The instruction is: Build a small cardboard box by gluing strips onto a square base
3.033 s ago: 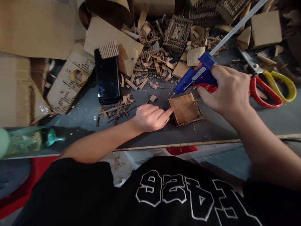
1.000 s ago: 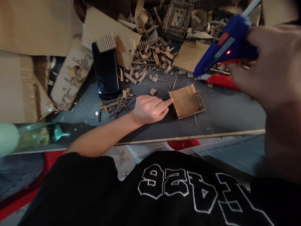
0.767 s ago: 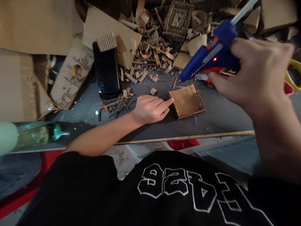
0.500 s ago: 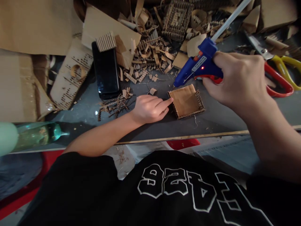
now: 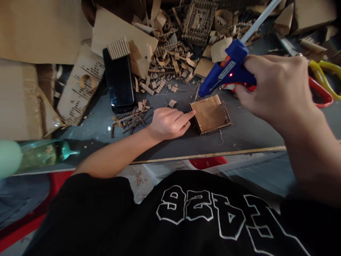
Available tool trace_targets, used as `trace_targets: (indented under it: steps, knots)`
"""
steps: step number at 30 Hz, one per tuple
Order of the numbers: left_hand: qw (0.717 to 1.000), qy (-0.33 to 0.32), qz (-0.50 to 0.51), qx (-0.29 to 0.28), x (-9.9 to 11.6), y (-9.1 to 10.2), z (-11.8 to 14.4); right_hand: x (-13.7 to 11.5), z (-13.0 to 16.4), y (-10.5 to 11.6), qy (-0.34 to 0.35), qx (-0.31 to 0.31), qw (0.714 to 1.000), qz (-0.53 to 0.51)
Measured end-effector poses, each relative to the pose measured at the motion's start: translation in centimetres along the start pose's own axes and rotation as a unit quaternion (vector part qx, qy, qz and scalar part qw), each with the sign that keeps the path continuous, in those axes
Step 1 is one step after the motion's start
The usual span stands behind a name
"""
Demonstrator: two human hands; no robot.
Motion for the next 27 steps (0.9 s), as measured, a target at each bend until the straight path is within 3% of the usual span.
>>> trace_targets:
  steps: [10, 21, 27]
  knots:
    - [1.0, 0.003, -0.015, -0.007, -0.1, 0.0, 0.2, 1.9, 0.1, 1.5, -0.001, 0.022, 1.0, 0.0]
    - [1.0, 0.005, -0.008, -0.011, -0.1, 0.1, 0.0, 4.1, -0.1, 0.1, 0.022, 0.039, 0.999, -0.003]
    - [1.0, 0.005, -0.012, -0.012, -0.1, 0.1, 0.0, 4.1, -0.3, -0.1, 0.005, 0.012, 1.0, 0.008]
Point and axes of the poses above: each hand's wrist, its own z-axis away from the middle knuckle, its own y-axis out of the back of the hand, x = y × z, the point moved 1 cm from there along -z, towards the middle knuckle, and after that the axes turned 4 degrees about z, right-handed, at the moved point
